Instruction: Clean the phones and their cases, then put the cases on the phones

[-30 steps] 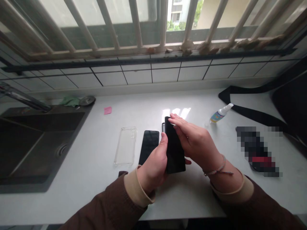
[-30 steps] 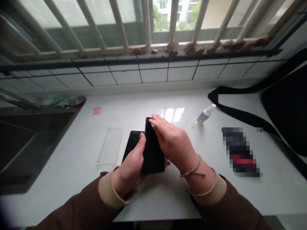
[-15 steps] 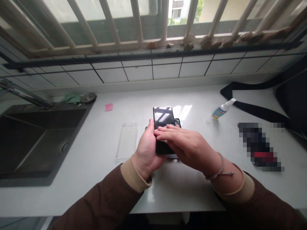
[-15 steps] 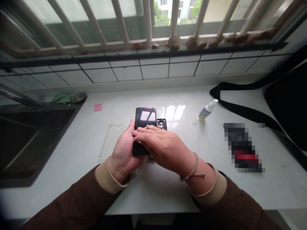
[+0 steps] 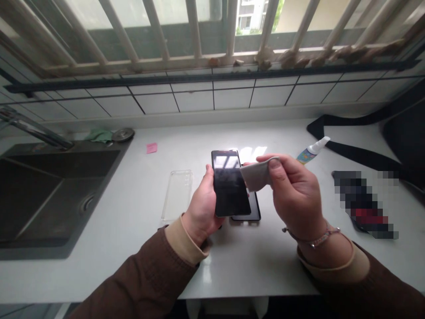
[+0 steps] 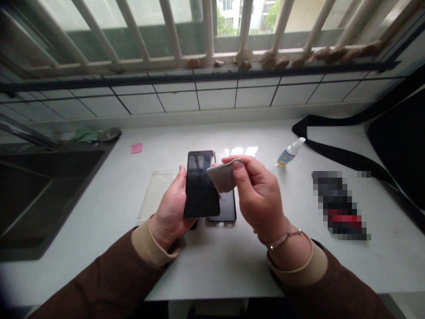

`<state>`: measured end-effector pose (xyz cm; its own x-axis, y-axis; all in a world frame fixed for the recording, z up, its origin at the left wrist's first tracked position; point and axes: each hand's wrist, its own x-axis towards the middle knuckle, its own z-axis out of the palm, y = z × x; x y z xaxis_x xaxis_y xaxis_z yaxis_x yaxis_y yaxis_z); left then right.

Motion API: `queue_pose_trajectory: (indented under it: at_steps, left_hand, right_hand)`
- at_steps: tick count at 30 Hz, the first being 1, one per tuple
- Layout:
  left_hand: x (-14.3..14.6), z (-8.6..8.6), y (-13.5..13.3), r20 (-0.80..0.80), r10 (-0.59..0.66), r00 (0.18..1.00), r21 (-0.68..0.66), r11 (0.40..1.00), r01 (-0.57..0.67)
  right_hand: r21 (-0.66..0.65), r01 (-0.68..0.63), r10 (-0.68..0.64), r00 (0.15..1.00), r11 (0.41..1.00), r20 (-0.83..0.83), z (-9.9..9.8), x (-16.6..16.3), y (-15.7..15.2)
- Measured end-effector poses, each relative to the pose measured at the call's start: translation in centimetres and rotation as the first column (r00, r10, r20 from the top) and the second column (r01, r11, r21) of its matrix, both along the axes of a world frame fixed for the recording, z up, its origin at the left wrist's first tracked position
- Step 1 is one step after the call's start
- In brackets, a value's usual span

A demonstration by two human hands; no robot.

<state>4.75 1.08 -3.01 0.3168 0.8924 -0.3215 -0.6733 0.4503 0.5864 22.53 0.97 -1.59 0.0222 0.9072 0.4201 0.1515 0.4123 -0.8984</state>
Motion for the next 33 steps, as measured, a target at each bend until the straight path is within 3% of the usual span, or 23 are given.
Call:
queue_pose_trajectory:
  at_steps: [2,4,6,8,12,19,24,27,30,33]
  left_hand:
    - [0.1,-0.3,-0.4,0.0,-0.099,0.995,-0.018,0.995,0.099]
    - [0.4,-0.4,-0.8,0.018,-0.184,0.983,-0.039,0.982,0.185]
    - [0.8,-0.5,-1.1,0.047,-0.212,0.976,-0.042,0.976,0.214]
    - [1.2,-0.4,-1.3,0.076,-0.172,0.982,-0.026,0.984,0.174]
    - [1.7,-0.3,-1.1,0.116,-0.078,0.99,-0.033,0.996,0.082]
    - [0.4,0.6,-0.5,0.091,0.027,0.995,-0.147,0.989,-0.013]
    - [-0.1,0.7,0.0,0.091,0.087,0.992,-0.234,0.97,-0.064]
    - [0.0,0.5,0.1,0.137,0.041,0.99,-0.189,0.982,-0.015]
    - [0.1,0.4,-0.1,0.132,-0.037,0.991,-0.154,0.986,0.057]
    - [-0.2,0.4,-0.5,0.115,-0.202,0.973,-0.165,0.962,0.219]
  right_hand:
    - [0.054,0.187,-0.189,0.981,0.981,0.046,0.1,0.2,0.4]
    - [0.131,0.223,-0.243,0.956,0.966,0.162,0.1,0.3,0.8]
    - [0.164,0.114,-0.16,0.939,0.98,0.304,-0.1,0.3,1.0]
    - [0.15,-0.08,0.01,0.907,0.985,0.421,-0.5,0.1,1.0]
    - [0.131,-0.381,0.26,0.806,0.915,0.532,-1.0,-0.2,0.9]
    - [0.157,-0.609,0.462,0.723,0.778,0.513,0.3,0.1,0.1]
    - [0.111,-0.665,0.572,0.705,0.739,0.419,1.0,0.0,-0.6]
    - [0.084,-0.556,0.519,0.813,0.827,0.264,0.8,-0.2,-0.8]
    - [0.059,-0.2,0.196,0.978,0.978,0.065,0.3,-0.2,-0.5]
    - [0.012,0.133,-0.131,0.985,0.991,-0.108,-0.2,0.0,0.6]
